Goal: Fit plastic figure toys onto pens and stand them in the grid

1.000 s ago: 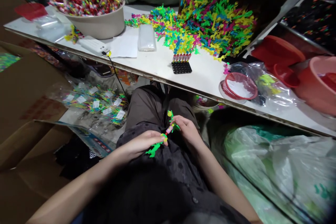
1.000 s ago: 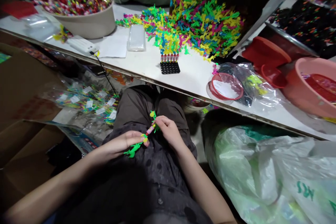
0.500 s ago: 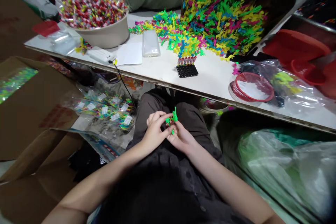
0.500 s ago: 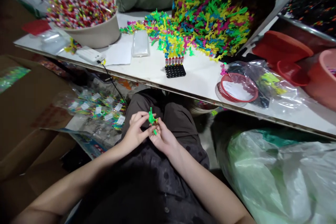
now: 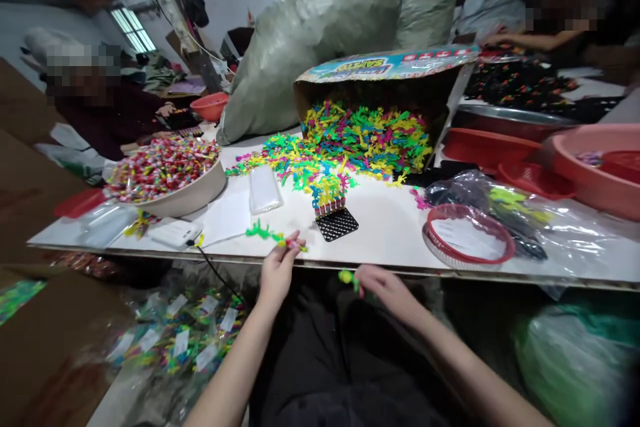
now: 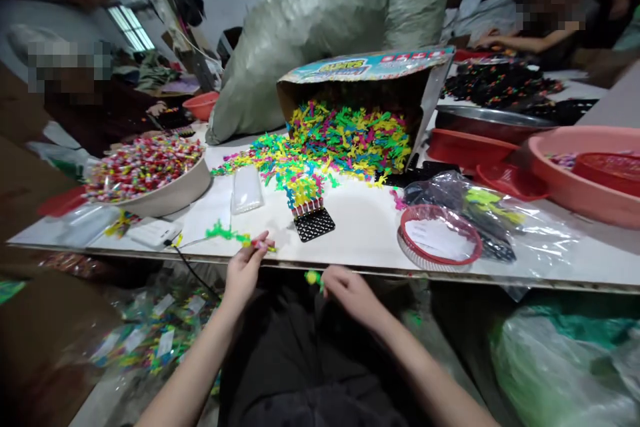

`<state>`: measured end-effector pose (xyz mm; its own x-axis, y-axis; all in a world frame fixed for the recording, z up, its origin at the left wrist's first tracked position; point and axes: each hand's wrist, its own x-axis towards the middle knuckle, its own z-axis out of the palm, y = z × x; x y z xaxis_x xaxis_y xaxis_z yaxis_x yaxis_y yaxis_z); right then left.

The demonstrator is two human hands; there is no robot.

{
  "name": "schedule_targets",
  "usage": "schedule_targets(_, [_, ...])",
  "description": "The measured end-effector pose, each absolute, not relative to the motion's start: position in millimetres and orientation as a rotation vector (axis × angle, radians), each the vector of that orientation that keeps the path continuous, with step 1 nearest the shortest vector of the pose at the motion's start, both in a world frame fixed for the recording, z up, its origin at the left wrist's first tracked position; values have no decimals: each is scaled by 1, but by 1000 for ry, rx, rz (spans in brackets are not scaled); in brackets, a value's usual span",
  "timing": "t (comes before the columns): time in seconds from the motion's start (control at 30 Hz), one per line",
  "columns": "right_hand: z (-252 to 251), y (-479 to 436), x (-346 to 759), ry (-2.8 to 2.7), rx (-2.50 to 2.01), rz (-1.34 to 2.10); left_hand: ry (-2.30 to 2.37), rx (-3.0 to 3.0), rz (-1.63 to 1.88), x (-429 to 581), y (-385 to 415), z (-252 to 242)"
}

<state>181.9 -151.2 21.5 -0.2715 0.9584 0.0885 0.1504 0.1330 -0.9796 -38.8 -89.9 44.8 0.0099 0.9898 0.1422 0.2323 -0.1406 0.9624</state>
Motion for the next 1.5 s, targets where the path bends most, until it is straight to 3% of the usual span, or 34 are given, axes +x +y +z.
schedule_targets(0.17, [30, -37, 226, -1553, -1461, 413, 1298, 1317, 1444, -20, -6, 22])
schedule_targets(0.33, [-1, 34, 241, -1654, -1656, 156, 1312, 1295, 1485, -18, 40, -4])
schedule_targets(0.5, [-1, 31, 246, -1577, -1494, -64, 1351, 1329, 1526, -21, 41, -7])
schedule_targets(0.7, [33, -22, 206, -1721, -1039, 60, 1573, 1705, 2018, -8, 2, 16])
schedule_targets(1.0, [43, -73, 161, -1788, -866, 432, 1114, 2266, 1513, 25, -64, 39])
schedule_targets(1.2, [42, -79, 163, -1699, -991, 461, 1180, 2282, 1347, 26, -64, 44])
schedule_targets(1.4, [27, -51, 183, -1424, -1206, 515, 1468, 2169, 1414, 9, -35, 33])
schedule_targets(1.5, [12, -24, 194, -1235, -1281, 598, 1717, 2134, 1116, -4, -6, 16])
